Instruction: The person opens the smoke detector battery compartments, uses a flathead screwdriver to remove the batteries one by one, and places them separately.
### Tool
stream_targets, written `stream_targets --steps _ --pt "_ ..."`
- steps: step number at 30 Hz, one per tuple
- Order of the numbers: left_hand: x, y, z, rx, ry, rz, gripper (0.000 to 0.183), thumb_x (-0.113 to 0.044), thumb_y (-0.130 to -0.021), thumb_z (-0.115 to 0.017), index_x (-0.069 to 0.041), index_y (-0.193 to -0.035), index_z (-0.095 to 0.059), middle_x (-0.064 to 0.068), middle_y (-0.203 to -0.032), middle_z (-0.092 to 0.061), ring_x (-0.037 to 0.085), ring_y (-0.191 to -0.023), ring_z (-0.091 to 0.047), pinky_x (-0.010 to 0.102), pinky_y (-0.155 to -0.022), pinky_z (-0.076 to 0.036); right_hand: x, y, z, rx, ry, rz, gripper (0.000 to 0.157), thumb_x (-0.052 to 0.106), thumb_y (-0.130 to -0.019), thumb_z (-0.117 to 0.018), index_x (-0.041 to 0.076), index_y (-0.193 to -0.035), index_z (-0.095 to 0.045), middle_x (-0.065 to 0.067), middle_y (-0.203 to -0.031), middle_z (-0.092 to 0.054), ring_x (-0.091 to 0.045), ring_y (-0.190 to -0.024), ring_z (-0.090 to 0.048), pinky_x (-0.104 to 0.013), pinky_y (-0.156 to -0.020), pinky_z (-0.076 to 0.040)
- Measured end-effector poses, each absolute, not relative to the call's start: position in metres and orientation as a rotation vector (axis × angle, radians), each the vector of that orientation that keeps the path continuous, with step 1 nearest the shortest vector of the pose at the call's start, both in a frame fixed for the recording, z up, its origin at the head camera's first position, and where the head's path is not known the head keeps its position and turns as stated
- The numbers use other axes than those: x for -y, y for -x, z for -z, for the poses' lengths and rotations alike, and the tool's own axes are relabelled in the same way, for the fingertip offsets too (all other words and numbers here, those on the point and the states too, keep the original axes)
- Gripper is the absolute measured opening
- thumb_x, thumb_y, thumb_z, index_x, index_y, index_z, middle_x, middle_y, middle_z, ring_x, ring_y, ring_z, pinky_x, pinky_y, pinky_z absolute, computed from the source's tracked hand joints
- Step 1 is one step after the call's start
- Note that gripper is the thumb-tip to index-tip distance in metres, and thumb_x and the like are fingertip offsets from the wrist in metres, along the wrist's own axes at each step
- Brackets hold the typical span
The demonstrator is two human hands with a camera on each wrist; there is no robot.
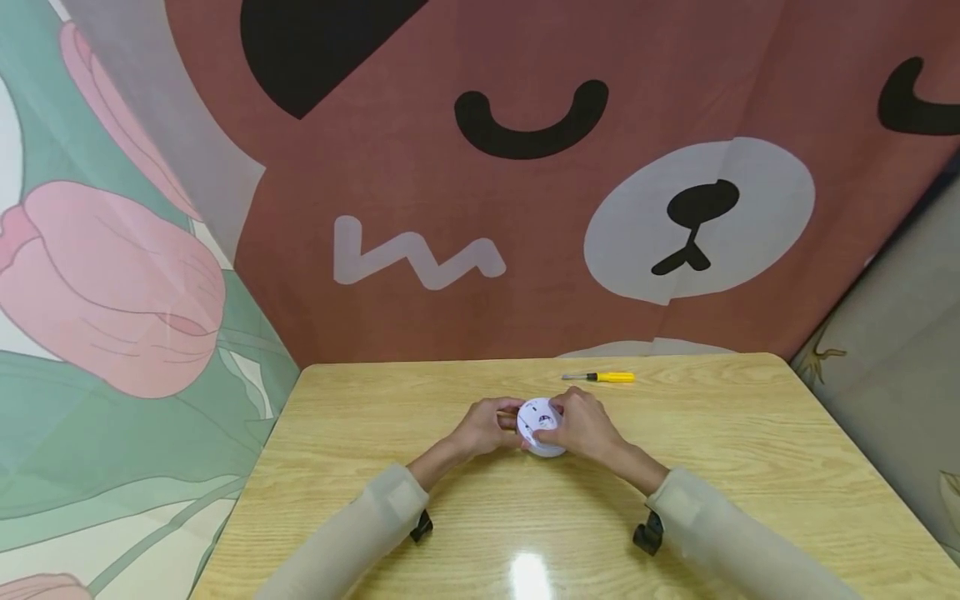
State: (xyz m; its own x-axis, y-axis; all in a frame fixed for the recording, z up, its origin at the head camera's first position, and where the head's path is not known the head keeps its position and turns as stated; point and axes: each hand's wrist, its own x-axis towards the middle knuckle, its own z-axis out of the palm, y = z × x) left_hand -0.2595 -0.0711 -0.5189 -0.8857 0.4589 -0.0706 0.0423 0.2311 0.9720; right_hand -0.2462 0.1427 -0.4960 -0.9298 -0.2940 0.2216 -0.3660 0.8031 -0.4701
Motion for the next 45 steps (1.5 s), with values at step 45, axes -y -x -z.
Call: stream_targets --steps 45 --pt "0.068 0.263 0.515 -2.239 -0.511 -1.516 0.084 0.001 -0.077 -0.094 -0.001 -0.151 -0.054 0.012 -0.138 -0.068 0.033 -0.129 -0.064 0.039 -0.108 -0.054 -0.240 0.255 0.484 2.781 -0.747 -0.730 0.060 0.016 -0.068 -0.091 -0.004 -0.121 -0.074 -0.006 -0.104 -0.065 -0.024 -0.097 -0.063 -0.048 -0.086 -0.056"
